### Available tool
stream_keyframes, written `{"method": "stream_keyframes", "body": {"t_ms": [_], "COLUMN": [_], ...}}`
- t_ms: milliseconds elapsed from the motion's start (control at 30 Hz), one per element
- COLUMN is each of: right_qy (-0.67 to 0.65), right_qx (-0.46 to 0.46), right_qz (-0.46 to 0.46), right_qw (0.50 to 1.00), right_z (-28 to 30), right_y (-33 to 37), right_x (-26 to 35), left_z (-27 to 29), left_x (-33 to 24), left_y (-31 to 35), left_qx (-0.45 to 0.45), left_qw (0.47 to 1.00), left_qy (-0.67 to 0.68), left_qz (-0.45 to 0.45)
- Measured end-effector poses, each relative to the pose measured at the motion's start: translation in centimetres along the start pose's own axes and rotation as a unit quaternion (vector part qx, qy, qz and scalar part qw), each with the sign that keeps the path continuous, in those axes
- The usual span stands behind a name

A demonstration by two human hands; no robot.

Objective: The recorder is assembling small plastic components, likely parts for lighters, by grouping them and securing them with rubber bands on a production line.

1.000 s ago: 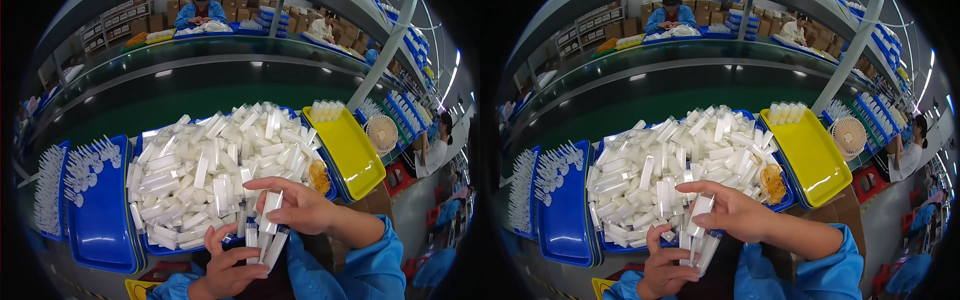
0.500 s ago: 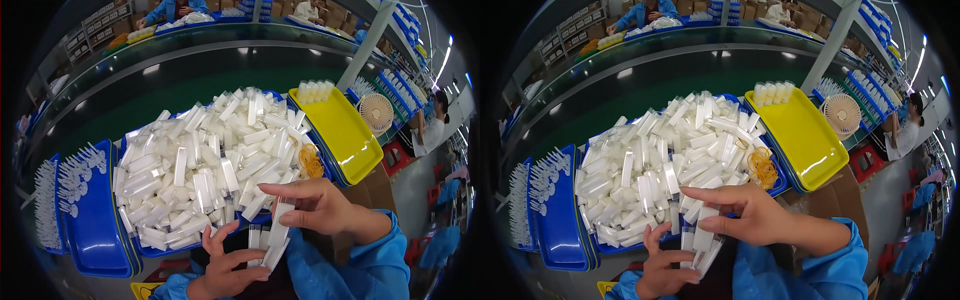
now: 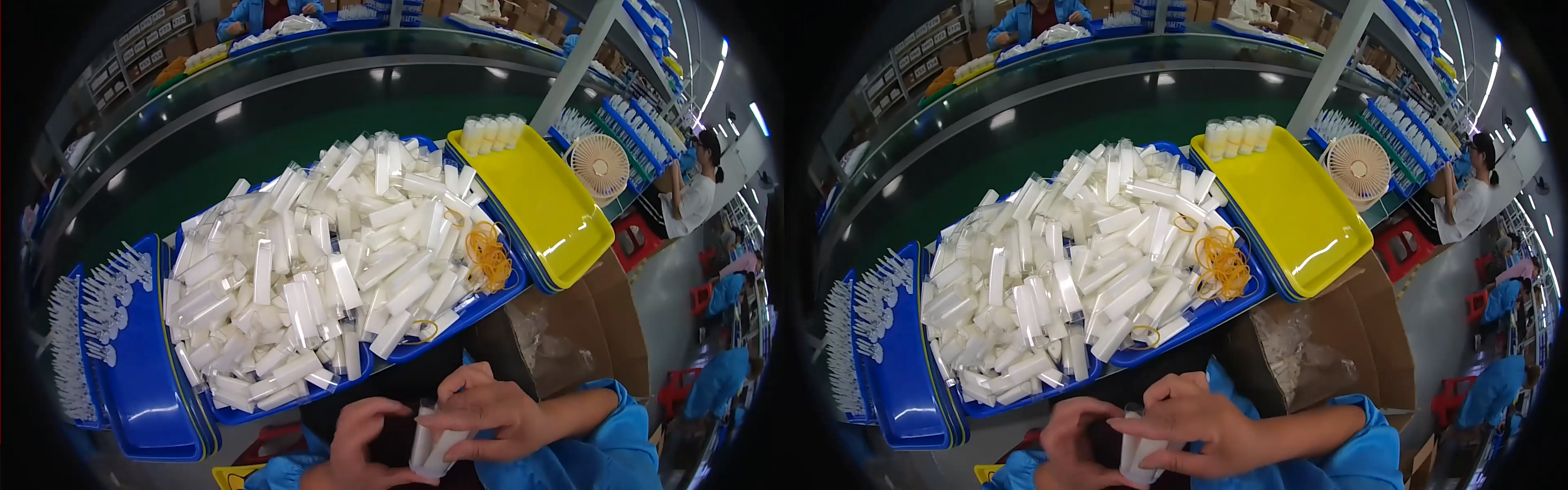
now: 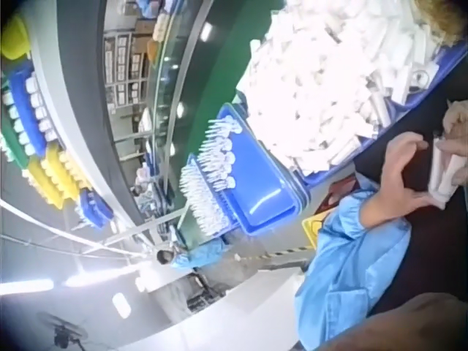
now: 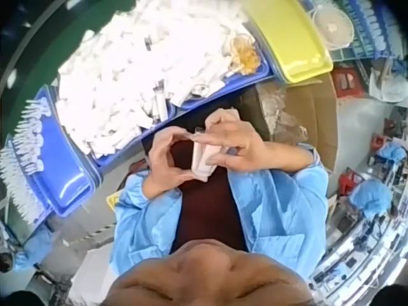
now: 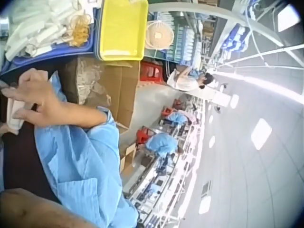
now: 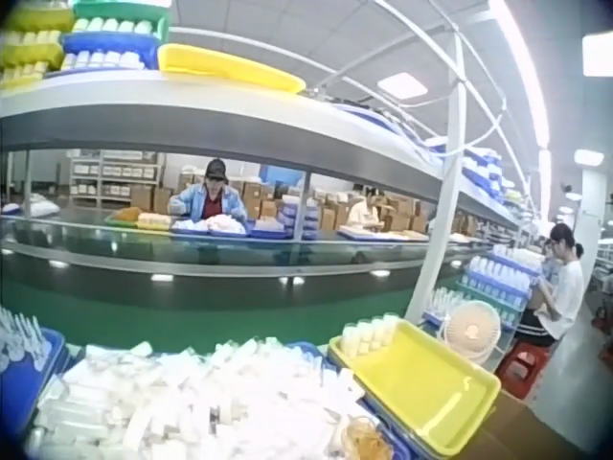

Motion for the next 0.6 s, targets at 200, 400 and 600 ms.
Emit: {"method": "stream_keyframes", "body": {"t_ms": [200, 400, 600], "right_qy": [0.186, 0.2, 0.446], "right_qx": [-0.114, 0.013, -0.196], "right_qz": [0.213, 0.088, -0.102], "right_qw": [0.952, 0.976, 0.867], "right_z": [-2.6, -0.5, 2.8], "right_y": [-1.5, -0.4, -2.0], "right_x": [-0.3, 1.2, -3.9], "left_z": [-0.6, -0.6, -1.3], "left_x": [-0.8, -0.6, -0.1], "left_y": [-2.2, -2.3, -2.2], "left_qx": [0.155, 0.218, 0.178], "left_qw": [0.919, 0.907, 0.903], "left_qy": [0.33, 0.276, 0.3], "left_qz": [0.151, 0.232, 0.25]}}
Point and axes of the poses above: each hand's wrist, its own y-axis away from the middle knuckle, its own z-axis out of the back of the hand, x = y × z, the point moved 1 cm from there along -y, towards the middle knuckle, and after that the axes turned 11 degrees about x, right-handed, at the moved point
